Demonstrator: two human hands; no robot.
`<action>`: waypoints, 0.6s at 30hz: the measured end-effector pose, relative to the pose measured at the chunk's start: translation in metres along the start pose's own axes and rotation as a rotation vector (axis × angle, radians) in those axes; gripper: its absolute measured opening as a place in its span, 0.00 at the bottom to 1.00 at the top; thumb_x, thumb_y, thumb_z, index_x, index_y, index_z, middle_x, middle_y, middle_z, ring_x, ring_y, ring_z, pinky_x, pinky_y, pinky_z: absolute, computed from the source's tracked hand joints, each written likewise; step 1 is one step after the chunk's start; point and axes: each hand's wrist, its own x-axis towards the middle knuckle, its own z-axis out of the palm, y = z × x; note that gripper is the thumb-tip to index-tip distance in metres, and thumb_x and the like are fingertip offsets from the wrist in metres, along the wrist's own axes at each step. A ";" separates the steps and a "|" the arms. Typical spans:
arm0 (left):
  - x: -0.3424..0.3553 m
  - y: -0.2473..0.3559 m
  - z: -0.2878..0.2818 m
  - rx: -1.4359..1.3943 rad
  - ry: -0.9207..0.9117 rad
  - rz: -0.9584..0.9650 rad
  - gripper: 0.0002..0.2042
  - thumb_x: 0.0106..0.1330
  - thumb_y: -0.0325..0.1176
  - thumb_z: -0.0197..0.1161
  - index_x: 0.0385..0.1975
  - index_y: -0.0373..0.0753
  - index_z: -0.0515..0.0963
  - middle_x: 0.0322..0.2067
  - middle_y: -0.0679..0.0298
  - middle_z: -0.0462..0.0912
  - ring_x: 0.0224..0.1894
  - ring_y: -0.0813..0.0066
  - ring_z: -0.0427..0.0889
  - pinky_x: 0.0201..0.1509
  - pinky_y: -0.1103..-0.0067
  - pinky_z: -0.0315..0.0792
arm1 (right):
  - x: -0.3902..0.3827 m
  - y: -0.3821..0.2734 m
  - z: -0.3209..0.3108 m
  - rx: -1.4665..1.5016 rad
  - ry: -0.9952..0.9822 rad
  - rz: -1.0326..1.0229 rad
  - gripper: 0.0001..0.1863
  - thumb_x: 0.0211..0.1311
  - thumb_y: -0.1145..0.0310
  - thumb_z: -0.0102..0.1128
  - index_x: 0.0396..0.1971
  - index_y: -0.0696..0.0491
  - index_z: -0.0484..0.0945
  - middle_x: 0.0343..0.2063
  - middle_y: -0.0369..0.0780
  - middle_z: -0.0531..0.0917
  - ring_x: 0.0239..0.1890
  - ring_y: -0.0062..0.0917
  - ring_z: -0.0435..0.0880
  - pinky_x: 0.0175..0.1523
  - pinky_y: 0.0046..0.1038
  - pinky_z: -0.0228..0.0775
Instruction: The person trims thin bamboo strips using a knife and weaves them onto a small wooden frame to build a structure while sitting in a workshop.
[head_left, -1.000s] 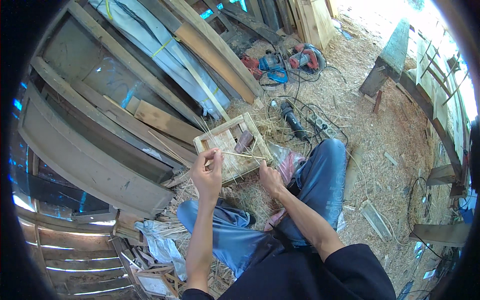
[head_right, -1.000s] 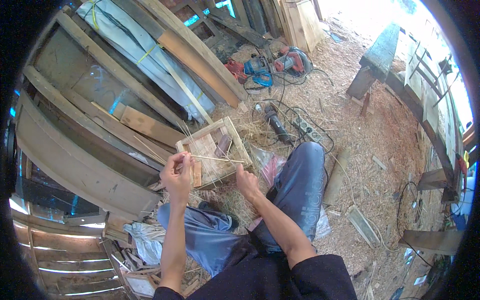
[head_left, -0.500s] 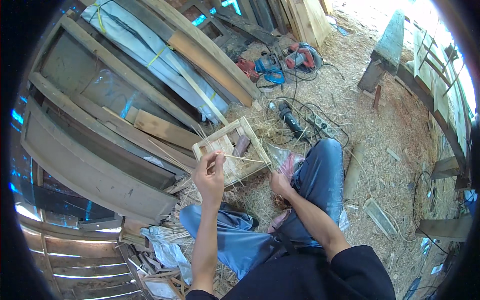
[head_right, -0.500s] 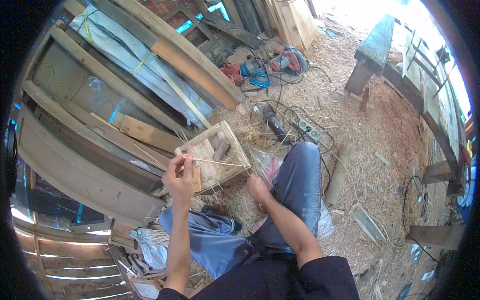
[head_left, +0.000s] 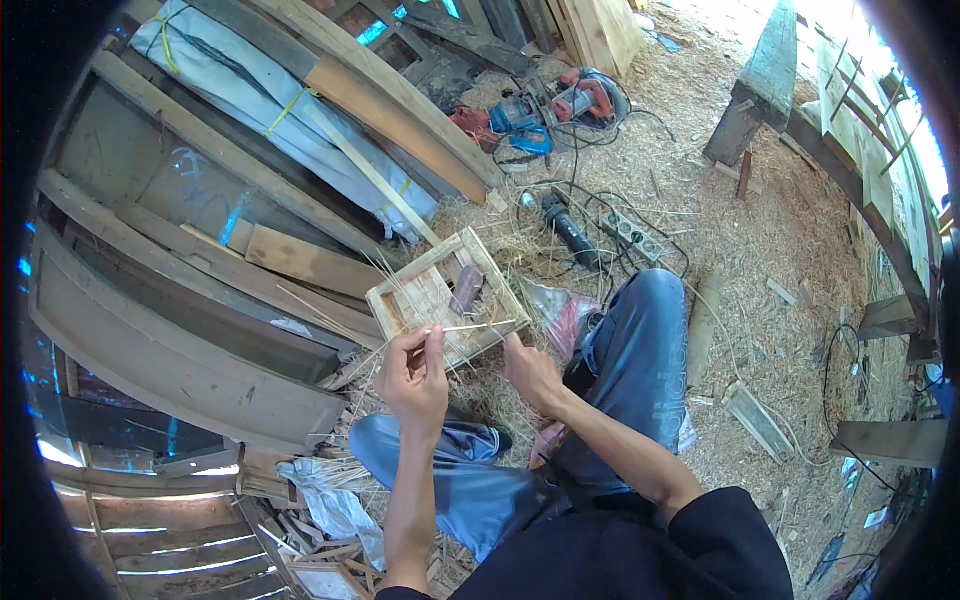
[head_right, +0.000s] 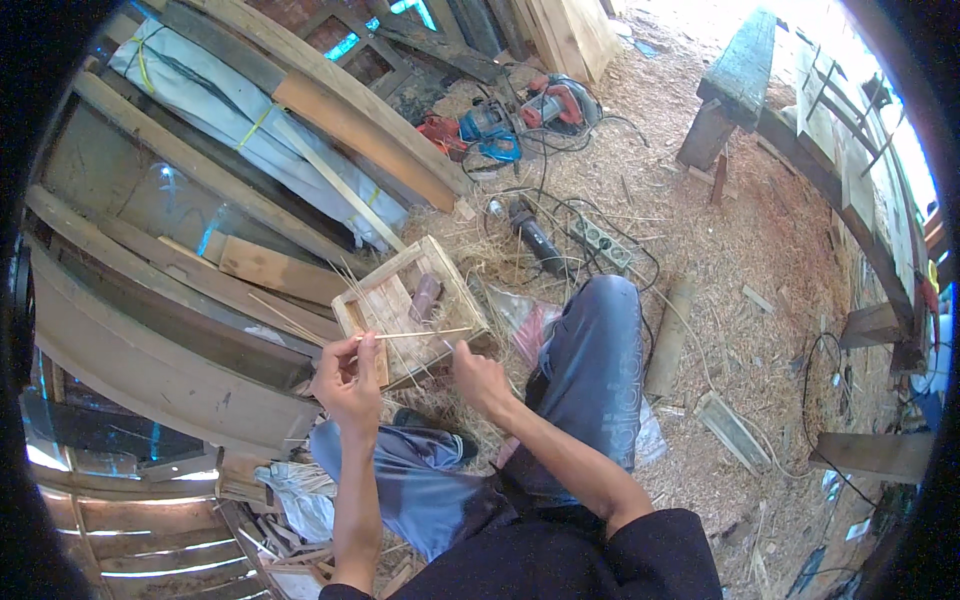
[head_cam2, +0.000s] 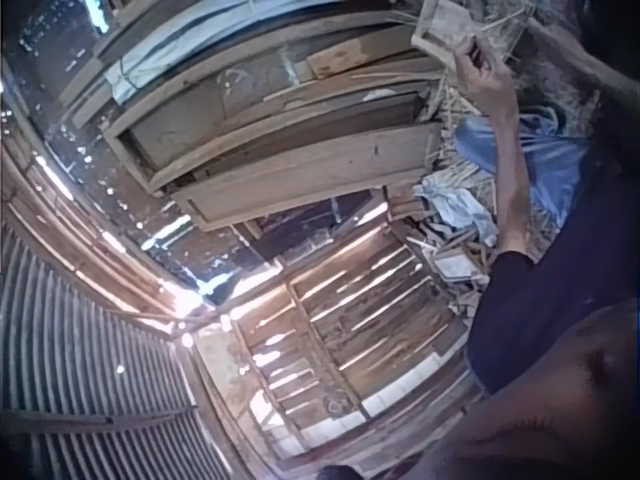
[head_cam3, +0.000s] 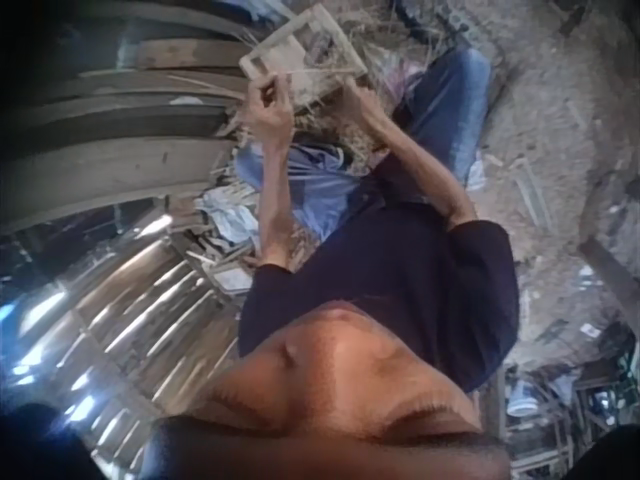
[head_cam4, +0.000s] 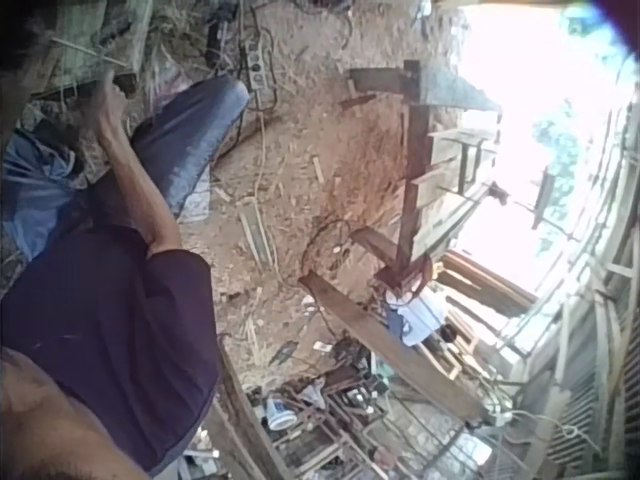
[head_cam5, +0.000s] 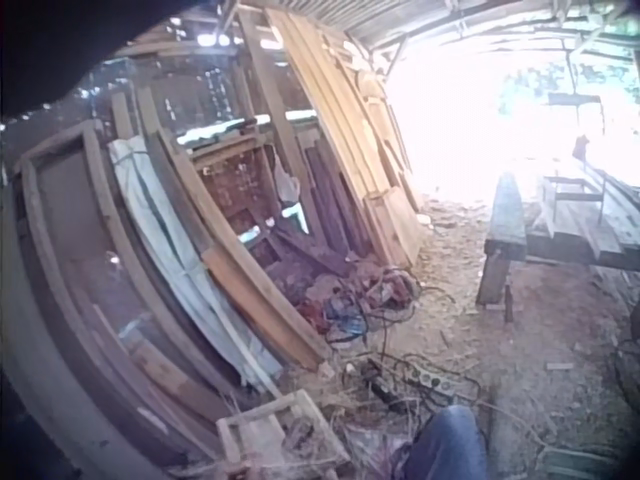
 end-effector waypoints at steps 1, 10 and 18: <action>-0.004 -0.001 0.001 -0.016 0.004 -0.005 0.05 0.61 0.23 0.65 0.32 0.31 0.77 0.31 0.57 0.84 0.33 0.78 0.84 0.36 0.83 0.78 | -0.003 0.015 0.005 -0.036 0.000 0.059 0.06 0.60 0.73 0.44 0.35 0.59 0.62 0.21 0.57 0.79 0.27 0.54 0.81 0.30 0.51 0.72; -0.005 -0.005 -0.005 0.034 -0.008 0.033 0.05 0.59 0.23 0.66 0.30 0.32 0.77 0.29 0.57 0.84 0.31 0.80 0.83 0.34 0.83 0.78 | -0.004 0.080 0.035 -0.136 -0.023 0.219 0.06 0.63 0.72 0.43 0.35 0.58 0.66 0.26 0.57 0.81 0.32 0.53 0.82 0.37 0.51 0.73; -0.010 -0.015 -0.009 0.029 -0.001 0.049 0.04 0.63 0.25 0.64 0.32 0.31 0.76 0.30 0.59 0.84 0.34 0.78 0.84 0.34 0.84 0.76 | -0.007 0.001 0.007 0.108 0.047 0.066 0.10 0.68 0.66 0.44 0.34 0.60 0.65 0.19 0.58 0.77 0.26 0.57 0.78 0.29 0.53 0.67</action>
